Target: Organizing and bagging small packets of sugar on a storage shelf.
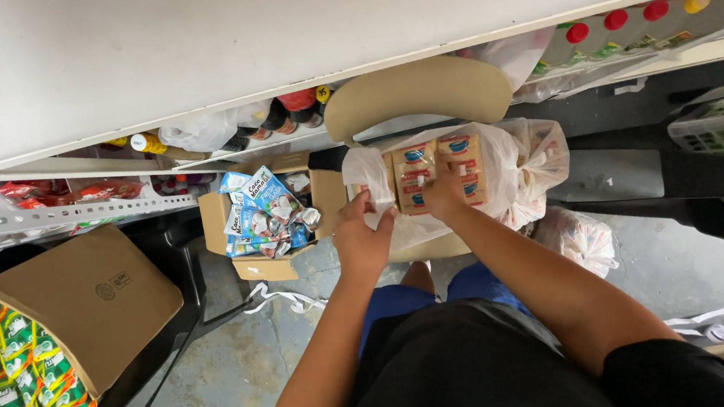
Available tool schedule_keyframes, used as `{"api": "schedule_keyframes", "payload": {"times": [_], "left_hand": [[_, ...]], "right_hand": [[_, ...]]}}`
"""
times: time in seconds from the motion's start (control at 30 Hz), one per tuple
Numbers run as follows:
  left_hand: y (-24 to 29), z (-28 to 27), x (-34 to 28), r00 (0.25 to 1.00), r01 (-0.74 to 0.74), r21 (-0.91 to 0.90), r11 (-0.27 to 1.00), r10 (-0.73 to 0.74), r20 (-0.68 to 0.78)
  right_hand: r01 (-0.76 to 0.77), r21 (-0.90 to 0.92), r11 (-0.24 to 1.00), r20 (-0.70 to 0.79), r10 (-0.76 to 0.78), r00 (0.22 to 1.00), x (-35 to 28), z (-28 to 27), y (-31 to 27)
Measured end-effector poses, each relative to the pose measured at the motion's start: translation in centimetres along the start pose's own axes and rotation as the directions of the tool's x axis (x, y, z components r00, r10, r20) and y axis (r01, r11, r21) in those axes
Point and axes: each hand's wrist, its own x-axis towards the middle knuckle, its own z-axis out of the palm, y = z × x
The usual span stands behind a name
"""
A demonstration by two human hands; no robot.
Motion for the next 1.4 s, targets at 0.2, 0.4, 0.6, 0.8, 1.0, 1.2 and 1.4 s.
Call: {"api": "schedule_keyframes", "payload": {"times": [0.2, 0.4, 0.6, 0.8, 1.0, 1.2, 1.4], "left_hand": [[-1.7, 0.8, 0.8, 0.999, 0.037, -0.228, 0.973, -0.044, -0.023], [-3.6, 2.3, 2.0, 0.972, 0.23, -0.708, 0.667, -0.197, 0.13], [-2.1, 1.1, 1.5, 0.928, 0.369, -0.766, 0.526, -0.168, 0.332], [-3.2, 1.6, 1.1, 0.921, 0.39, -0.699, 0.6, -0.243, 0.305], [-6.0, 1.8, -1.3, 0.938, 0.345, -0.697, 0.629, -0.261, 0.229], [-4.5, 1.6, -4.5, 0.91, 0.406, -0.712, 0.572, -0.324, 0.258], [-3.4, -0.3, -4.8, 0.889, 0.456, -0.602, 0.656, -0.355, 0.288]], "right_hand": [[-0.044, -0.206, 0.978, 0.117, 0.069, 0.991, -1.3, -4.6, -5.3], [0.242, -0.4, 0.884, 0.402, -0.068, 0.913, -2.8, -7.7, -9.5], [0.415, -0.437, 0.798, 0.47, -0.191, 0.862, -1.7, -7.0, -5.6], [0.578, -0.695, 0.427, 0.441, -0.382, 0.812, -2.3, -15.5, -5.0], [0.574, -0.799, 0.182, 0.573, -0.061, 0.817, -5.3, -26.7, -9.3], [0.763, -0.632, 0.135, 0.694, -0.339, 0.635, -9.2, -26.9, -7.2], [0.843, -0.53, 0.091, 0.761, -0.387, 0.52, -12.1, -27.1, -10.8]]}}
